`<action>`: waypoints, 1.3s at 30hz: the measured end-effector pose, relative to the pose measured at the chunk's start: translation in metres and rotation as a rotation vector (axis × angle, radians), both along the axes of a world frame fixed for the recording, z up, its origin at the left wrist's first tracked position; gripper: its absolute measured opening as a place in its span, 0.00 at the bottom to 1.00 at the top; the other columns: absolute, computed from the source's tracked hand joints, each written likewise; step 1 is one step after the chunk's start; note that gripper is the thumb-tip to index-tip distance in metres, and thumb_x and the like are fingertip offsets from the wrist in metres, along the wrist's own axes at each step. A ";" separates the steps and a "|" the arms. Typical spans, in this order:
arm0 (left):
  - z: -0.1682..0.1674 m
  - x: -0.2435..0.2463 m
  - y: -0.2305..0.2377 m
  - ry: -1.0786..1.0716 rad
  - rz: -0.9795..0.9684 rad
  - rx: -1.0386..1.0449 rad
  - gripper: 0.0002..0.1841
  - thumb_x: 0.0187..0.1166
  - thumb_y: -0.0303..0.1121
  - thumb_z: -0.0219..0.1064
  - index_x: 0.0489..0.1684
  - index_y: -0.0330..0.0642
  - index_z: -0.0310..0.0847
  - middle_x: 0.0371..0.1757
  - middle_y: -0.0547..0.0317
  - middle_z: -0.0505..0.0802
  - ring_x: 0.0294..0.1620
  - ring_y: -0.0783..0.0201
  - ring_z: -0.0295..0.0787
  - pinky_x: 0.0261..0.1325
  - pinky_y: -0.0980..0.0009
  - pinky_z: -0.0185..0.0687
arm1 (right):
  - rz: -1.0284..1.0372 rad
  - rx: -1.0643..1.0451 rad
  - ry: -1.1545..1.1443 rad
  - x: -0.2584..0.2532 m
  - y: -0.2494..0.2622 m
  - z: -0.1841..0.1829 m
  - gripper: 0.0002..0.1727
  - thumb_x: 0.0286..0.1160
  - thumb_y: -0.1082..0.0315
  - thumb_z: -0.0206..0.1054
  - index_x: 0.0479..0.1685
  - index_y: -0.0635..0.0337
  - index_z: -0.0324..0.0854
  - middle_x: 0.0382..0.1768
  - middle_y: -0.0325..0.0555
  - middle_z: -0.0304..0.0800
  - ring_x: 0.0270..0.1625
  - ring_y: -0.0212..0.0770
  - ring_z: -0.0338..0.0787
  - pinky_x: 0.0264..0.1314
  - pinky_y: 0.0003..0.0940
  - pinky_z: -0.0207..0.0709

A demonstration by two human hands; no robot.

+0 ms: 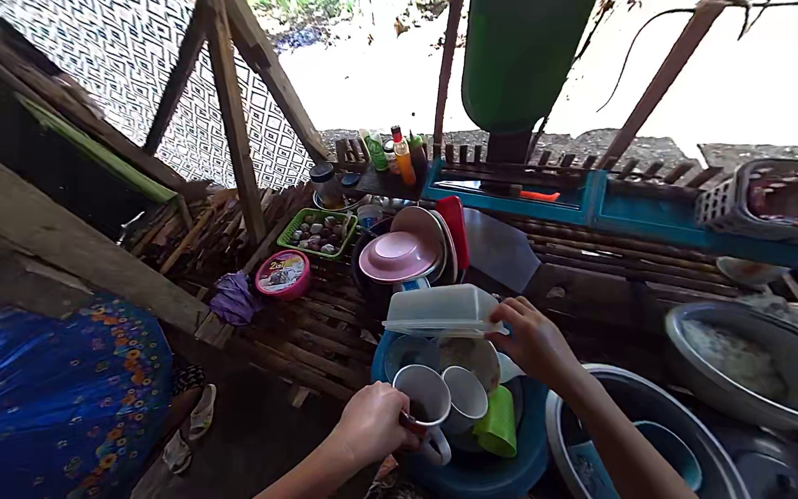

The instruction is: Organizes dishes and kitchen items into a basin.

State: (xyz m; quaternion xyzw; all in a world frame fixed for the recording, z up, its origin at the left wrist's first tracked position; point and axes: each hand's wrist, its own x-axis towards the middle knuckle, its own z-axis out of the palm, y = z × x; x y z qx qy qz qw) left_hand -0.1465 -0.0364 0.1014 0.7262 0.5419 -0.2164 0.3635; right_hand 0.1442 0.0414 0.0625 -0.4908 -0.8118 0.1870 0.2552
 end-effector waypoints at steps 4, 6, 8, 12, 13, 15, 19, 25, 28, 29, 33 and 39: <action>0.000 0.024 0.006 0.153 -0.029 -0.040 0.22 0.74 0.54 0.73 0.52 0.45 0.90 0.57 0.47 0.92 0.66 0.45 0.86 0.65 0.42 0.81 | 0.033 -0.032 -0.018 -0.001 -0.015 -0.002 0.12 0.67 0.64 0.79 0.42 0.61 0.87 0.45 0.54 0.90 0.55 0.57 0.89 0.56 0.54 0.84; 0.000 0.035 0.009 0.215 -0.054 -0.059 0.22 0.74 0.53 0.74 0.54 0.45 0.90 0.59 0.46 0.92 0.66 0.44 0.86 0.64 0.40 0.81 | 0.057 -0.056 -0.049 -0.004 -0.022 -0.002 0.11 0.67 0.65 0.79 0.40 0.62 0.87 0.45 0.54 0.90 0.55 0.57 0.89 0.57 0.55 0.83; 0.001 0.043 0.012 0.280 -0.078 -0.073 0.23 0.74 0.54 0.74 0.55 0.45 0.89 0.60 0.45 0.92 0.66 0.42 0.87 0.63 0.38 0.81 | 0.081 -0.076 -0.070 -0.008 -0.030 -0.002 0.11 0.68 0.65 0.78 0.40 0.63 0.88 0.45 0.56 0.91 0.56 0.59 0.90 0.58 0.56 0.83; 0.005 0.052 0.017 0.382 -0.140 -0.068 0.25 0.72 0.55 0.74 0.58 0.45 0.88 0.60 0.42 0.92 0.64 0.39 0.88 0.61 0.37 0.82 | 0.113 -0.059 -0.080 -0.023 -0.048 -0.006 0.10 0.66 0.67 0.79 0.38 0.65 0.88 0.43 0.56 0.91 0.54 0.59 0.90 0.55 0.57 0.83; 0.006 0.052 0.018 0.385 -0.153 -0.064 0.25 0.72 0.54 0.75 0.60 0.47 0.88 0.60 0.42 0.92 0.64 0.38 0.87 0.61 0.35 0.81 | 0.121 -0.057 -0.085 -0.027 -0.052 -0.008 0.10 0.66 0.68 0.79 0.38 0.65 0.87 0.44 0.57 0.91 0.55 0.59 0.90 0.55 0.57 0.83; 0.009 0.051 0.020 0.383 -0.184 -0.055 0.27 0.70 0.54 0.78 0.65 0.53 0.87 0.61 0.42 0.92 0.64 0.36 0.87 0.61 0.33 0.80 | 0.121 -0.074 -0.091 -0.029 -0.062 -0.010 0.09 0.69 0.69 0.76 0.41 0.64 0.87 0.46 0.57 0.91 0.56 0.59 0.90 0.57 0.57 0.83; 0.012 0.042 0.027 0.281 -0.207 -0.013 0.29 0.66 0.54 0.82 0.70 0.64 0.87 0.58 0.42 0.94 0.61 0.33 0.88 0.60 0.29 0.79 | -0.086 -0.112 0.027 0.010 -0.096 -0.007 0.07 0.76 0.69 0.71 0.47 0.60 0.89 0.47 0.50 0.92 0.56 0.52 0.91 0.58 0.51 0.85; 0.024 0.010 0.037 0.042 -0.132 0.115 0.21 0.71 0.56 0.78 0.59 0.59 0.93 0.42 0.52 0.98 0.45 0.42 0.95 0.51 0.27 0.81 | -0.736 -0.431 -0.258 0.132 -0.162 -0.012 0.09 0.67 0.79 0.72 0.45 0.63 0.90 0.50 0.59 0.92 0.59 0.64 0.89 0.56 0.67 0.82; 0.029 0.004 0.044 -0.149 -0.102 0.350 0.18 0.77 0.55 0.71 0.48 0.53 0.93 0.30 0.56 0.95 0.32 0.48 0.93 0.38 0.32 0.82 | -0.745 -0.637 -0.422 0.159 -0.189 -0.042 0.23 0.58 0.85 0.71 0.54 0.57 0.90 0.59 0.54 0.91 0.63 0.66 0.86 0.54 0.71 0.79; 0.027 0.005 0.047 -0.211 -0.102 0.449 0.18 0.78 0.55 0.68 0.45 0.52 0.93 0.29 0.58 0.94 0.30 0.51 0.92 0.36 0.36 0.82 | -0.709 -0.691 -0.447 0.163 -0.194 -0.054 0.26 0.60 0.85 0.70 0.60 0.53 0.90 0.65 0.49 0.90 0.66 0.64 0.86 0.58 0.70 0.78; 0.019 0.020 0.068 -0.310 -0.205 0.559 0.21 0.77 0.50 0.73 0.60 0.46 0.89 0.53 0.49 0.93 0.53 0.41 0.90 0.51 0.34 0.83 | -0.623 -0.733 -0.521 0.165 -0.201 -0.080 0.25 0.70 0.82 0.63 0.61 0.49 0.92 0.71 0.44 0.89 0.66 0.60 0.88 0.64 0.67 0.76; 0.010 0.042 0.089 -0.278 -0.206 0.534 0.26 0.75 0.46 0.77 0.72 0.50 0.82 0.71 0.50 0.86 0.71 0.40 0.82 0.64 0.34 0.79 | -0.539 -0.830 -0.595 0.166 -0.186 -0.076 0.18 0.78 0.79 0.58 0.55 0.55 0.92 0.63 0.52 0.92 0.66 0.61 0.89 0.62 0.68 0.78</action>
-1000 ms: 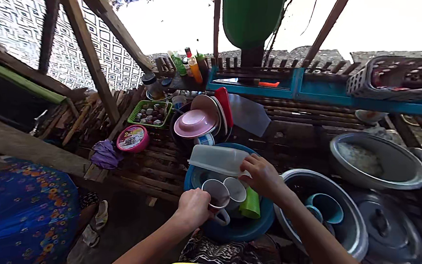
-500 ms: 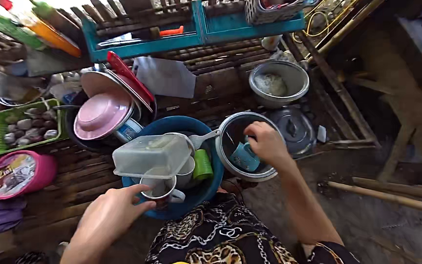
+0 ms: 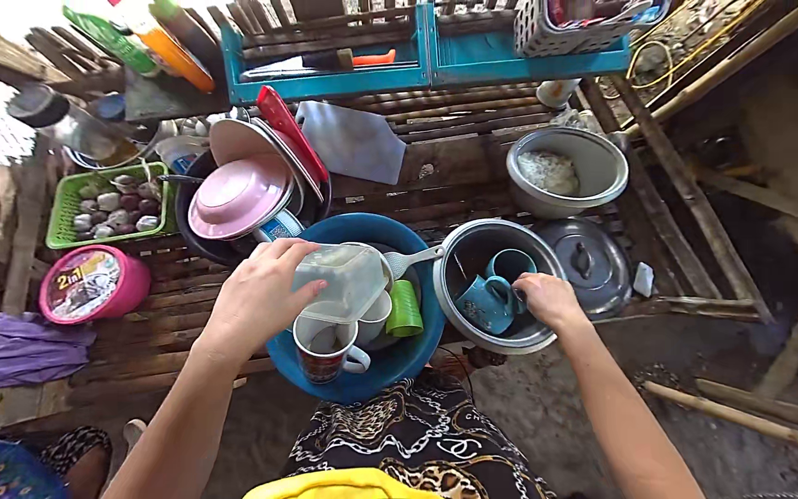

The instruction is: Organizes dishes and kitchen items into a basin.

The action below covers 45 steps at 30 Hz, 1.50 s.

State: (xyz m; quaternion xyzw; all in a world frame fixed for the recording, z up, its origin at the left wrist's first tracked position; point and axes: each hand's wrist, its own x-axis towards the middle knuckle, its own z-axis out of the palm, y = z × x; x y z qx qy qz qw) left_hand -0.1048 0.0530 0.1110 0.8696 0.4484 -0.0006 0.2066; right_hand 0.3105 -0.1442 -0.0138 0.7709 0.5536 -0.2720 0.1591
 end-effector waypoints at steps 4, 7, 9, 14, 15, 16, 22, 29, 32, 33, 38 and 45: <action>-0.009 -0.018 0.018 -0.059 0.040 -0.008 0.22 0.81 0.46 0.71 0.70 0.49 0.84 0.71 0.51 0.87 0.72 0.44 0.82 0.67 0.35 0.77 | 0.143 0.097 0.064 0.020 -0.007 -0.008 0.15 0.81 0.77 0.58 0.52 0.59 0.92 0.55 0.56 0.94 0.59 0.63 0.91 0.60 0.67 0.79; -0.018 -0.026 0.037 -0.084 0.041 -0.050 0.20 0.85 0.45 0.67 0.68 0.45 0.85 0.68 0.47 0.88 0.68 0.43 0.84 0.68 0.35 0.77 | 0.167 0.077 0.051 0.022 -0.004 0.014 0.14 0.80 0.79 0.59 0.50 0.60 0.92 0.55 0.57 0.94 0.60 0.63 0.91 0.61 0.67 0.79; -0.019 -0.022 0.049 -0.078 0.020 -0.083 0.21 0.88 0.47 0.62 0.69 0.44 0.84 0.69 0.46 0.88 0.70 0.43 0.84 0.71 0.36 0.75 | 0.165 0.103 0.038 0.022 -0.001 0.037 0.12 0.79 0.79 0.62 0.48 0.61 0.92 0.52 0.57 0.94 0.58 0.64 0.92 0.59 0.68 0.80; -0.030 0.019 0.078 -0.057 -0.168 -0.313 0.24 0.94 0.47 0.49 0.75 0.43 0.80 0.73 0.44 0.86 0.77 0.46 0.80 0.80 0.40 0.68 | 0.242 0.358 -0.028 0.013 0.021 0.095 0.08 0.72 0.80 0.71 0.34 0.58 0.93 0.39 0.52 0.94 0.43 0.61 0.94 0.42 0.65 0.83; -0.036 0.031 0.084 -0.036 -0.208 -0.376 0.25 0.95 0.48 0.46 0.76 0.43 0.79 0.74 0.45 0.85 0.78 0.47 0.79 0.82 0.40 0.66 | 0.281 0.430 -0.024 0.008 0.029 0.104 0.08 0.70 0.81 0.72 0.33 0.58 0.92 0.37 0.51 0.94 0.41 0.60 0.94 0.40 0.64 0.83; -0.045 0.042 0.091 -0.007 -0.233 -0.438 0.27 0.96 0.49 0.42 0.78 0.43 0.78 0.76 0.45 0.84 0.80 0.47 0.78 0.83 0.40 0.65 | 0.328 0.499 -0.013 0.002 0.039 0.111 0.09 0.69 0.82 0.72 0.32 0.57 0.92 0.36 0.50 0.94 0.40 0.58 0.93 0.39 0.62 0.84; -0.112 0.077 0.124 0.165 -0.234 -0.769 0.45 0.92 0.62 0.23 0.76 0.38 0.79 0.77 0.42 0.84 0.82 0.43 0.75 0.84 0.35 0.59 | 0.543 0.624 0.185 -0.054 0.121 0.104 0.10 0.74 0.79 0.66 0.35 0.56 0.91 0.38 0.47 0.94 0.42 0.53 0.94 0.42 0.57 0.85; -0.100 0.067 0.115 0.271 -0.270 -0.817 0.34 0.98 0.46 0.27 0.72 0.35 0.80 0.72 0.37 0.85 0.77 0.43 0.78 0.80 0.40 0.64 | 0.680 0.373 0.322 -0.122 0.187 0.060 0.10 0.76 0.82 0.64 0.41 0.61 0.91 0.46 0.53 0.94 0.50 0.57 0.93 0.49 0.60 0.83; -0.099 0.056 0.111 0.273 -0.506 -0.648 0.22 0.96 0.33 0.43 0.73 0.32 0.79 0.69 0.33 0.86 0.75 0.39 0.80 0.80 0.41 0.65 | 0.721 0.351 0.311 -0.138 0.199 0.056 0.10 0.75 0.83 0.63 0.41 0.63 0.90 0.44 0.55 0.93 0.49 0.58 0.92 0.48 0.60 0.82; -0.100 0.051 0.109 0.240 -0.505 -0.617 0.22 0.96 0.36 0.44 0.71 0.31 0.80 0.67 0.33 0.88 0.73 0.39 0.82 0.79 0.41 0.67 | 0.732 0.346 0.298 -0.141 0.203 0.056 0.10 0.75 0.83 0.63 0.40 0.63 0.90 0.43 0.55 0.93 0.48 0.58 0.92 0.48 0.59 0.82; -0.104 0.042 0.106 0.136 -0.427 -0.640 0.24 0.96 0.39 0.43 0.72 0.35 0.81 0.68 0.38 0.88 0.74 0.45 0.82 0.80 0.44 0.68 | 0.651 0.152 0.151 -0.163 0.214 0.077 0.09 0.74 0.82 0.63 0.40 0.63 0.89 0.42 0.56 0.91 0.49 0.60 0.91 0.45 0.60 0.81; -0.105 0.043 0.123 0.235 -0.612 -0.590 0.22 0.96 0.34 0.46 0.58 0.22 0.83 0.54 0.28 0.90 0.61 0.36 0.86 0.71 0.42 0.72 | 0.662 0.291 0.205 -0.165 0.206 0.059 0.10 0.78 0.82 0.60 0.38 0.67 0.88 0.43 0.57 0.92 0.50 0.59 0.92 0.47 0.58 0.81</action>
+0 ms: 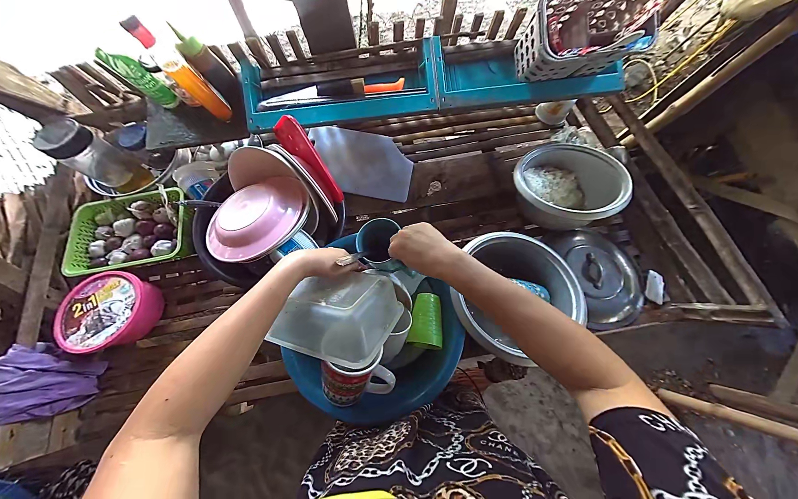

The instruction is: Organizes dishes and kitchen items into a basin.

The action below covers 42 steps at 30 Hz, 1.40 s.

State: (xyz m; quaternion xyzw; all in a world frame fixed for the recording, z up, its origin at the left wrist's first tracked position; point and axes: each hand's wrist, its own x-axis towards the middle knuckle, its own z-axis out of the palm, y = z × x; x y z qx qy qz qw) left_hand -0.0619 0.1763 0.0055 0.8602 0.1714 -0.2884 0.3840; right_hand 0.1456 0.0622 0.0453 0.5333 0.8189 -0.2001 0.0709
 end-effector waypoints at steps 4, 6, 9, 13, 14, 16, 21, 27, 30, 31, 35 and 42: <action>0.006 0.001 0.001 0.098 -0.045 0.006 0.24 0.97 0.36 0.44 0.57 0.21 0.82 0.56 0.28 0.89 0.63 0.36 0.85 0.72 0.42 0.71 | 0.085 0.099 0.135 0.003 0.007 -0.022 0.09 0.78 0.82 0.60 0.35 0.69 0.87 0.44 0.57 0.92 0.53 0.59 0.91 0.52 0.56 0.82; 0.014 -0.002 -0.004 0.149 0.006 0.003 0.25 0.97 0.37 0.43 0.58 0.21 0.82 0.58 0.27 0.88 0.66 0.36 0.83 0.74 0.42 0.69 | 0.088 0.115 0.169 0.001 0.011 -0.025 0.10 0.78 0.82 0.59 0.36 0.70 0.87 0.45 0.57 0.91 0.55 0.59 0.90 0.53 0.54 0.82; 0.028 -0.008 -0.009 0.255 0.237 0.076 0.28 0.97 0.43 0.40 0.58 0.29 0.85 0.59 0.32 0.89 0.67 0.37 0.83 0.71 0.34 0.69 | 0.100 0.113 0.122 -0.004 0.015 -0.041 0.10 0.77 0.82 0.59 0.34 0.70 0.87 0.46 0.57 0.91 0.60 0.59 0.87 0.54 0.54 0.81; 0.042 -0.031 0.007 0.150 0.470 0.129 0.24 0.97 0.43 0.42 0.77 0.47 0.80 0.72 0.44 0.87 0.77 0.44 0.80 0.79 0.36 0.67 | 0.123 0.228 0.132 -0.008 0.010 -0.064 0.10 0.76 0.81 0.60 0.35 0.67 0.87 0.47 0.56 0.91 0.59 0.60 0.87 0.51 0.54 0.80; 0.044 -0.038 0.011 0.111 0.518 0.124 0.23 0.96 0.42 0.44 0.77 0.49 0.80 0.74 0.48 0.87 0.78 0.47 0.80 0.80 0.37 0.66 | 0.124 0.247 0.155 -0.008 0.008 -0.064 0.10 0.77 0.82 0.60 0.40 0.65 0.88 0.52 0.54 0.91 0.59 0.60 0.87 0.50 0.54 0.80; 0.045 -0.053 0.014 0.005 0.585 0.154 0.22 0.96 0.43 0.46 0.76 0.50 0.81 0.73 0.54 0.88 0.76 0.50 0.82 0.78 0.37 0.68 | 0.110 0.280 0.226 -0.002 -0.001 -0.053 0.16 0.76 0.83 0.61 0.53 0.58 0.89 0.66 0.47 0.89 0.58 0.57 0.88 0.47 0.52 0.80; 0.059 -0.088 0.005 -0.150 0.656 0.141 0.21 0.94 0.41 0.50 0.77 0.49 0.79 0.75 0.57 0.86 0.78 0.56 0.80 0.82 0.43 0.68 | -0.406 0.432 0.339 0.065 -0.065 -0.010 0.22 0.74 0.83 0.60 0.60 0.53 0.90 0.68 0.45 0.90 0.68 0.51 0.90 0.66 0.53 0.85; 0.067 -0.118 -0.005 -0.140 0.761 0.106 0.19 0.94 0.36 0.52 0.75 0.45 0.80 0.75 0.55 0.87 0.78 0.58 0.80 0.82 0.48 0.69 | -0.674 -0.346 -0.092 0.160 -0.164 -0.074 0.62 0.34 0.62 0.96 0.86 0.57 0.68 0.76 0.61 0.78 0.79 0.71 0.73 0.71 0.75 0.69; 0.068 -0.110 -0.004 -0.150 0.750 0.116 0.19 0.94 0.37 0.52 0.75 0.45 0.80 0.75 0.56 0.87 0.77 0.58 0.81 0.82 0.48 0.69 | -0.572 -0.194 -0.052 0.159 -0.184 -0.112 0.63 0.35 0.55 0.95 0.85 0.57 0.66 0.73 0.58 0.80 0.75 0.63 0.78 0.73 0.66 0.70; 0.067 -0.106 -0.003 -0.170 0.738 0.109 0.19 0.94 0.38 0.53 0.75 0.45 0.80 0.74 0.56 0.87 0.77 0.58 0.81 0.81 0.48 0.70 | -0.547 -0.131 -0.025 0.159 -0.186 -0.118 0.60 0.35 0.56 0.94 0.82 0.59 0.69 0.70 0.59 0.82 0.72 0.63 0.81 0.70 0.65 0.73; 0.073 -0.079 -0.002 -0.209 0.709 0.073 0.19 0.92 0.39 0.56 0.77 0.46 0.79 0.75 0.54 0.86 0.78 0.58 0.79 0.82 0.49 0.69 | -0.614 -0.052 0.147 0.166 -0.190 -0.116 0.57 0.33 0.60 0.94 0.78 0.59 0.72 0.70 0.56 0.84 0.71 0.59 0.84 0.71 0.62 0.76; 0.084 -0.059 -0.007 -0.238 0.669 0.073 0.20 0.92 0.39 0.56 0.78 0.48 0.78 0.78 0.53 0.84 0.79 0.56 0.78 0.82 0.47 0.69 | -0.791 0.155 0.674 0.165 -0.216 -0.075 0.62 0.28 0.63 0.94 0.81 0.52 0.66 0.67 0.49 0.86 0.71 0.43 0.86 0.75 0.52 0.80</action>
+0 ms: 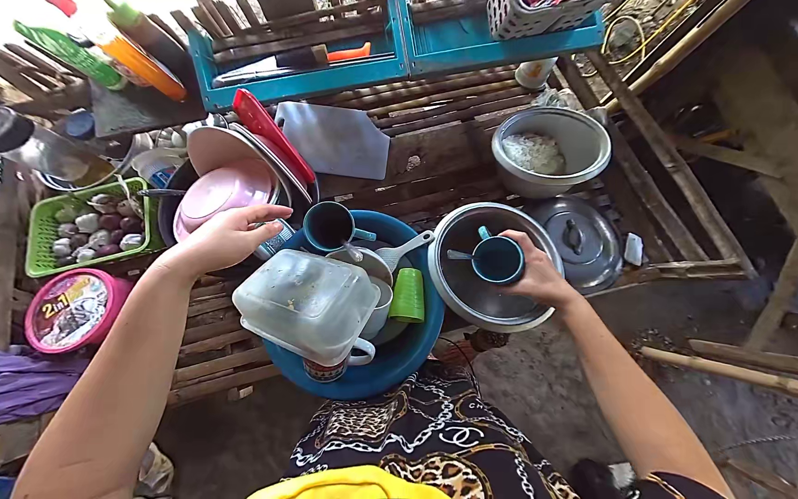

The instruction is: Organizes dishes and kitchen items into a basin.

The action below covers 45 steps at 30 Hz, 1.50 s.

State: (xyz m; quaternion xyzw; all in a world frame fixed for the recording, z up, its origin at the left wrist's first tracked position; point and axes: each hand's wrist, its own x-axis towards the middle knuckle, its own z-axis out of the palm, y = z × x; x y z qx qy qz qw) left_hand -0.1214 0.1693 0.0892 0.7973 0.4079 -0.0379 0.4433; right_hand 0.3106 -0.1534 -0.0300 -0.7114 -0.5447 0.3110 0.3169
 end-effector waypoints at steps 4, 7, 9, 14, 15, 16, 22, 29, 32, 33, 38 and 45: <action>0.004 0.002 -0.005 -0.028 -0.013 0.024 0.20 0.92 0.41 0.56 0.77 0.50 0.79 0.78 0.55 0.85 0.76 0.57 0.81 0.79 0.47 0.72 | 0.046 0.220 0.172 -0.043 -0.001 0.040 0.60 0.33 0.58 0.94 0.81 0.54 0.65 0.72 0.42 0.83 0.74 0.36 0.83 0.79 0.42 0.80; 0.003 0.003 -0.007 -0.052 -0.029 0.023 0.20 0.91 0.41 0.56 0.77 0.50 0.79 0.78 0.55 0.84 0.76 0.58 0.81 0.79 0.48 0.73 | -0.001 0.267 0.273 -0.103 0.000 0.069 0.62 0.36 0.52 0.95 0.82 0.55 0.62 0.69 0.43 0.83 0.71 0.36 0.84 0.75 0.43 0.83; 0.003 0.004 -0.010 -0.056 -0.029 0.026 0.20 0.91 0.41 0.56 0.77 0.50 0.79 0.78 0.55 0.84 0.76 0.59 0.81 0.79 0.48 0.73 | -0.069 0.259 0.351 -0.146 0.001 0.076 0.66 0.36 0.51 0.95 0.85 0.56 0.58 0.65 0.44 0.86 0.68 0.34 0.86 0.72 0.40 0.84; 0.005 0.000 -0.024 -0.031 -0.004 0.071 0.19 0.92 0.41 0.56 0.77 0.52 0.79 0.74 0.55 0.87 0.70 0.55 0.87 0.72 0.44 0.78 | -0.134 0.251 0.400 -0.215 -0.002 0.054 0.62 0.38 0.48 0.95 0.79 0.71 0.66 0.67 0.55 0.86 0.69 0.38 0.87 0.74 0.39 0.84; 0.005 -0.001 -0.024 -0.014 0.003 0.066 0.19 0.92 0.41 0.56 0.77 0.52 0.79 0.74 0.54 0.87 0.68 0.54 0.87 0.71 0.44 0.78 | -0.138 0.250 0.383 -0.222 -0.004 0.047 0.62 0.39 0.47 0.94 0.79 0.72 0.66 0.68 0.57 0.85 0.70 0.39 0.87 0.74 0.39 0.84; 0.003 -0.003 -0.024 0.002 0.008 0.067 0.20 0.92 0.42 0.56 0.78 0.53 0.79 0.74 0.54 0.87 0.67 0.54 0.88 0.70 0.44 0.79 | -0.139 0.257 0.371 -0.228 -0.005 0.040 0.62 0.40 0.46 0.94 0.79 0.73 0.66 0.69 0.58 0.85 0.70 0.40 0.87 0.74 0.39 0.84; -0.006 -0.009 -0.024 0.045 0.034 0.062 0.19 0.92 0.40 0.55 0.77 0.50 0.79 0.73 0.51 0.88 0.67 0.52 0.88 0.71 0.41 0.77 | -0.107 0.354 0.306 -0.235 -0.012 0.006 0.61 0.46 0.45 0.91 0.78 0.75 0.63 0.70 0.64 0.82 0.74 0.44 0.84 0.79 0.39 0.79; -0.014 -0.006 -0.025 0.074 0.066 0.048 0.19 0.93 0.40 0.55 0.76 0.54 0.80 0.67 0.51 0.91 0.57 0.55 0.91 0.64 0.44 0.81 | 0.017 0.414 0.118 -0.230 -0.015 -0.011 0.56 0.47 0.48 0.91 0.78 0.71 0.68 0.72 0.67 0.81 0.77 0.54 0.82 0.80 0.45 0.78; -0.013 -0.009 -0.026 0.075 0.074 0.053 0.18 0.92 0.40 0.56 0.76 0.53 0.80 0.65 0.50 0.92 0.57 0.54 0.91 0.64 0.43 0.81 | 0.132 0.339 0.038 -0.216 -0.017 -0.001 0.55 0.50 0.48 0.89 0.80 0.68 0.68 0.74 0.64 0.80 0.79 0.54 0.80 0.80 0.46 0.77; -0.013 -0.011 -0.025 0.070 0.075 0.059 0.18 0.92 0.40 0.56 0.76 0.53 0.80 0.65 0.50 0.92 0.58 0.54 0.91 0.64 0.43 0.81 | 0.185 0.304 0.029 -0.209 -0.016 0.007 0.55 0.50 0.50 0.89 0.81 0.67 0.67 0.76 0.62 0.79 0.80 0.54 0.79 0.81 0.46 0.76; -0.010 -0.027 -0.024 0.033 0.083 0.080 0.19 0.91 0.41 0.57 0.76 0.53 0.81 0.68 0.55 0.90 0.65 0.59 0.88 0.69 0.45 0.79 | 0.205 0.199 0.116 -0.127 -0.003 0.066 0.31 0.67 0.68 0.76 0.75 0.60 0.79 0.68 0.51 0.87 0.67 0.44 0.90 0.66 0.45 0.88; 0.009 -0.033 -0.028 0.003 0.089 0.110 0.22 0.88 0.46 0.57 0.77 0.56 0.80 0.73 0.61 0.88 0.68 0.62 0.86 0.71 0.48 0.79 | -0.774 -0.338 -0.354 0.092 0.017 0.023 0.23 0.79 0.63 0.66 0.68 0.69 0.82 0.68 0.74 0.80 0.69 0.71 0.83 0.69 0.71 0.74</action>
